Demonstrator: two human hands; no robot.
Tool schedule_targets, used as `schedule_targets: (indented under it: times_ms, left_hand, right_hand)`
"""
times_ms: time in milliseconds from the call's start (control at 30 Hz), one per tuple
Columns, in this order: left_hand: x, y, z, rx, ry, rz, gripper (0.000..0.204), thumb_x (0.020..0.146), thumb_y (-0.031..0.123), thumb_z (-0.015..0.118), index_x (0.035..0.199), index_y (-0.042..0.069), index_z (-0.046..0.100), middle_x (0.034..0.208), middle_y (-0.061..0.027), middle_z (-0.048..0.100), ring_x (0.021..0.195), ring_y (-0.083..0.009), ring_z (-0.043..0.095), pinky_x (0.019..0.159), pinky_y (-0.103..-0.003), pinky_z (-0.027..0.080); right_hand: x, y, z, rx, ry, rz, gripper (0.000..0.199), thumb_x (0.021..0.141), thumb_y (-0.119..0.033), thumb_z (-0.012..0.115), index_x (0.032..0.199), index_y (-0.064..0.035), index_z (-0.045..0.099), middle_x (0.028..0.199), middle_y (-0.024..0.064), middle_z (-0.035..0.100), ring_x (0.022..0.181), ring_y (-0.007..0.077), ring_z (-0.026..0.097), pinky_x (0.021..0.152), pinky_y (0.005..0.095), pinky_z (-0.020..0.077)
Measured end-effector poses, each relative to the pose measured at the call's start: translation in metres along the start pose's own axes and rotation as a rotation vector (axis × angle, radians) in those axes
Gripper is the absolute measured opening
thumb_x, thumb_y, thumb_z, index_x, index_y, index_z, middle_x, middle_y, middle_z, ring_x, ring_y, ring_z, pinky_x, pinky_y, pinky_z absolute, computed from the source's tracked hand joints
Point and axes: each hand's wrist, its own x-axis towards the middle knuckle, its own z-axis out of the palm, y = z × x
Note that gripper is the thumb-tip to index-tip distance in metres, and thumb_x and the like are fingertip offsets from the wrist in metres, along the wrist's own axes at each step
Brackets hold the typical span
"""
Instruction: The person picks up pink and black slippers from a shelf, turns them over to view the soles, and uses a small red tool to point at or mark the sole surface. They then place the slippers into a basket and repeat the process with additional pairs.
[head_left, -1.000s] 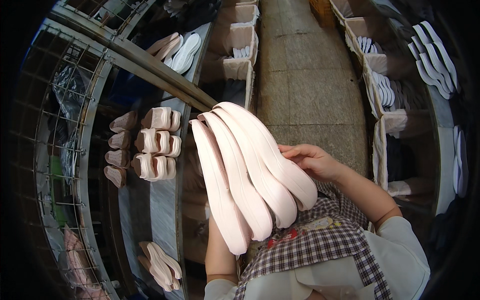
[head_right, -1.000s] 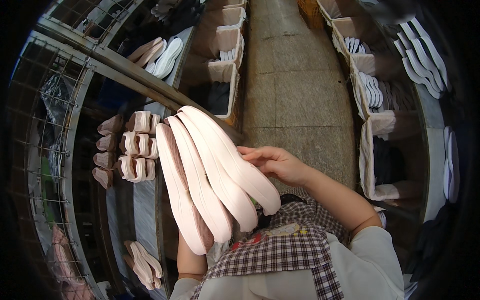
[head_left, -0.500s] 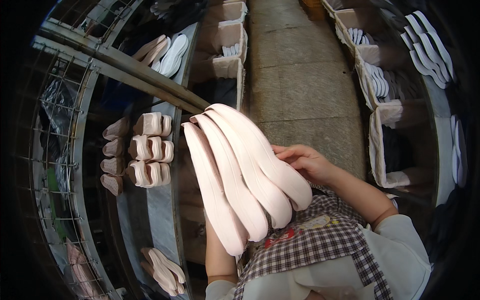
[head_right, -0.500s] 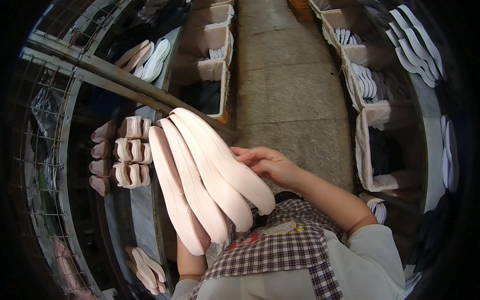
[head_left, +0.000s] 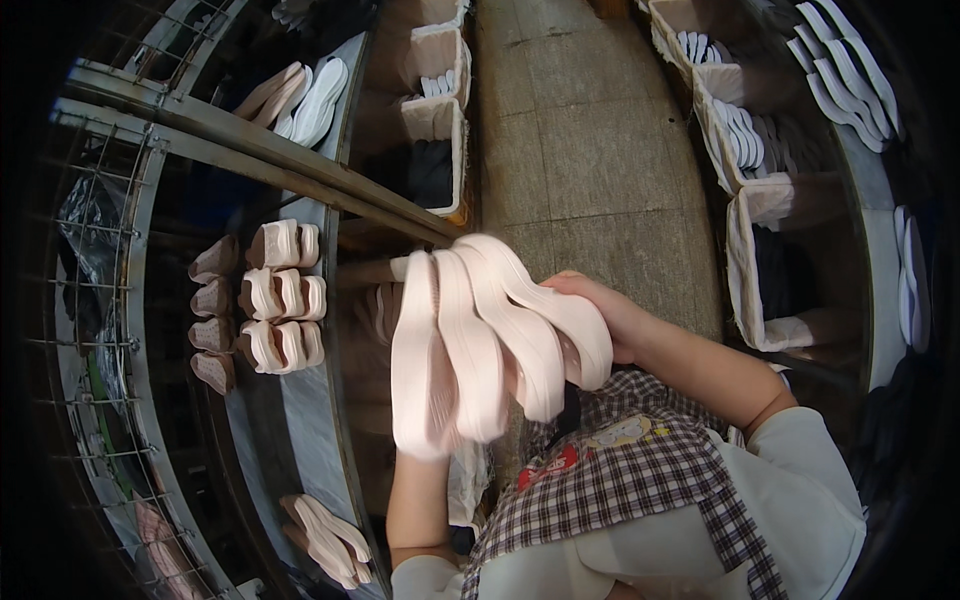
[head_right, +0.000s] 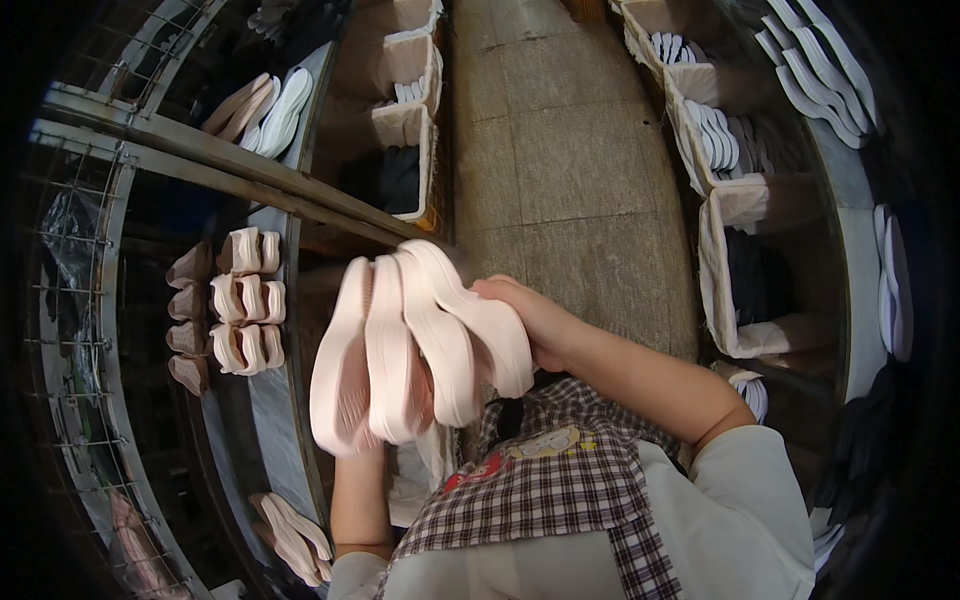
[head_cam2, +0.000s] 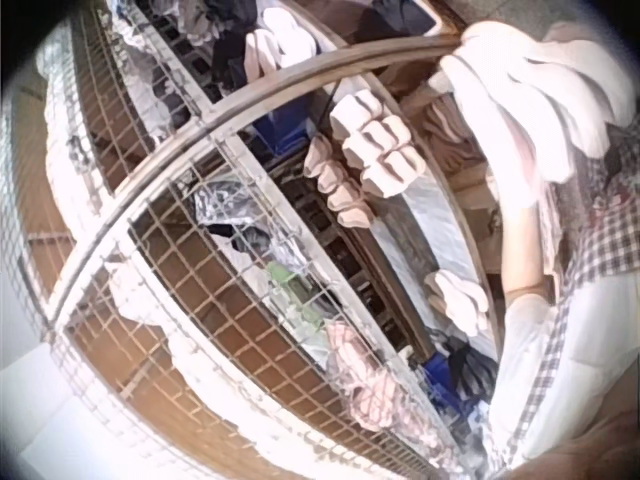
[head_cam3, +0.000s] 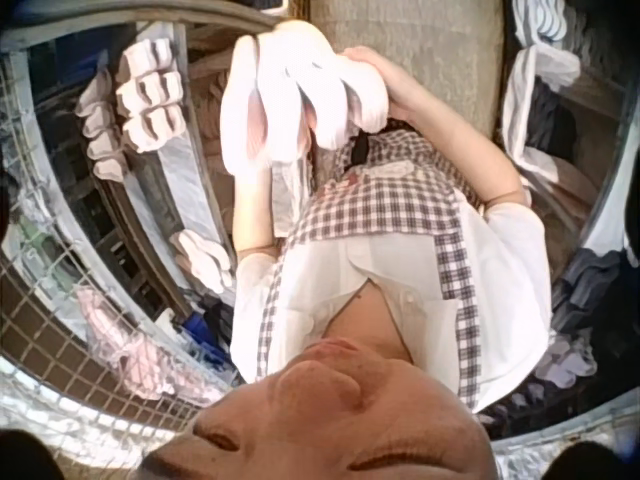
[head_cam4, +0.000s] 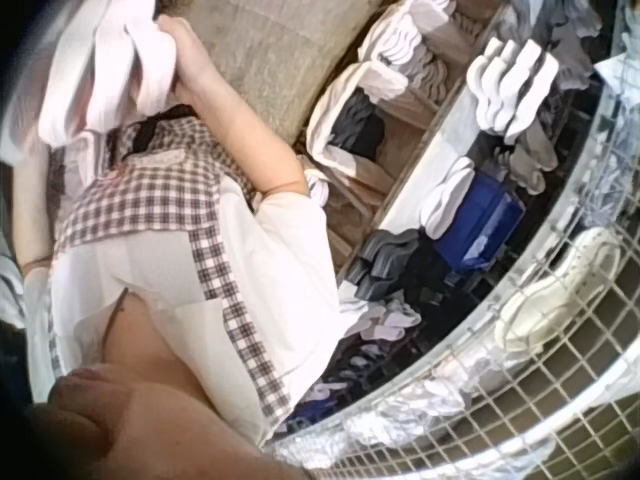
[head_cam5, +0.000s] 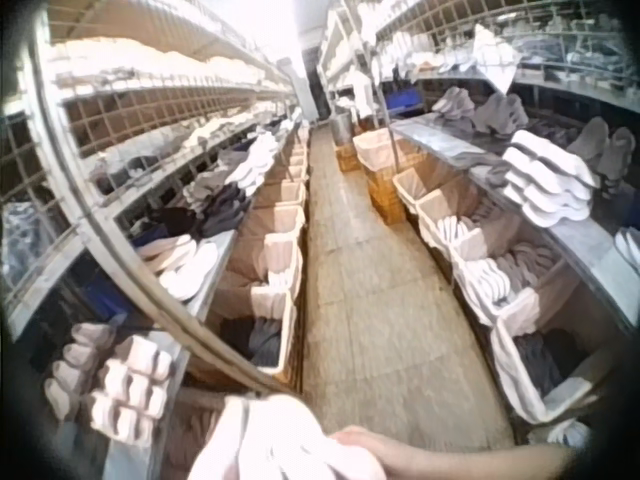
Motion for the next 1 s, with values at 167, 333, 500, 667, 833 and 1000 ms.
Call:
schedule_targets:
  times_ms: [167, 333, 500, 667, 833, 1000]
  left_hand:
    - [0.009, -0.020, 0.012, -0.025, 0.098, -0.169, 0.043, 0.096, 0.030, 0.048, 0.130, 0.003, 0.044, 0.126, -0.0131, 0.053, 0.113, -0.0252, 0.055, 0.095, -0.039, 0.047]
    - [0.012, -0.029, 0.036, 0.014, 0.226, -0.265, 0.037, 0.097, 0.031, 0.046, 0.123, 0.004, 0.049, 0.120, -0.0116, 0.056, 0.108, -0.0231, 0.058, 0.091, -0.037, 0.050]
    - [0.008, -0.027, 0.056, 0.056, 0.290, -0.219, 0.039, 0.097, 0.033, 0.047, 0.125, 0.005, 0.048, 0.121, -0.0119, 0.056, 0.108, -0.0226, 0.059, 0.092, -0.037, 0.051]
    - [0.011, -0.027, 0.056, 0.158, 0.261, -0.166, 0.044, 0.097, 0.036, 0.046, 0.131, 0.007, 0.045, 0.126, -0.0107, 0.055, 0.108, -0.0231, 0.059, 0.093, -0.038, 0.050]
    - [0.012, -0.023, 0.043, -0.069, 0.190, -0.214, 0.047, 0.097, 0.036, 0.046, 0.134, 0.007, 0.042, 0.127, -0.0130, 0.053, 0.115, -0.0217, 0.054, 0.092, -0.040, 0.051]
    - [0.006, -0.018, 0.031, -0.132, 0.015, -0.145, 0.048, 0.096, 0.036, 0.046, 0.134, 0.007, 0.041, 0.128, -0.0134, 0.052, 0.115, -0.0223, 0.053, 0.091, -0.041, 0.051]
  right_hand:
    - [0.001, 0.011, -0.012, 0.077, 0.166, 0.381, 0.043, 0.096, -0.043, 0.041, 0.109, -0.0070, 0.061, 0.105, 0.0093, 0.065, 0.091, 0.0195, 0.063, 0.082, 0.0405, 0.0520]
    - [0.002, 0.018, -0.022, 0.064, 0.148, 0.419, 0.046, 0.096, -0.045, 0.038, 0.111, -0.0080, 0.060, 0.105, 0.0082, 0.065, 0.092, 0.0200, 0.065, 0.081, 0.0421, 0.0537]
    - [0.010, 0.023, -0.025, 0.034, 0.179, 0.423, 0.040, 0.091, -0.046, 0.043, 0.106, -0.0148, 0.063, 0.098, 0.0038, 0.066, 0.084, 0.0183, 0.066, 0.069, 0.0424, 0.0565]
    - [0.012, 0.023, -0.026, 0.027, 0.136, 0.408, 0.041, 0.091, -0.047, 0.043, 0.107, -0.0147, 0.063, 0.102, 0.0053, 0.066, 0.088, 0.0193, 0.066, 0.070, 0.0429, 0.0557]
    - [0.010, 0.016, -0.016, -0.010, 0.092, 0.327, 0.042, 0.092, -0.045, 0.043, 0.114, -0.0129, 0.058, 0.103, 0.0070, 0.064, 0.090, 0.0193, 0.064, 0.073, 0.0421, 0.0537]
    - [0.005, 0.008, 0.011, -0.286, 0.158, -0.114, 0.039, 0.098, -0.037, 0.036, 0.119, -0.0071, 0.049, 0.113, 0.0106, 0.054, 0.100, 0.0156, 0.056, 0.087, 0.0329, 0.0462]
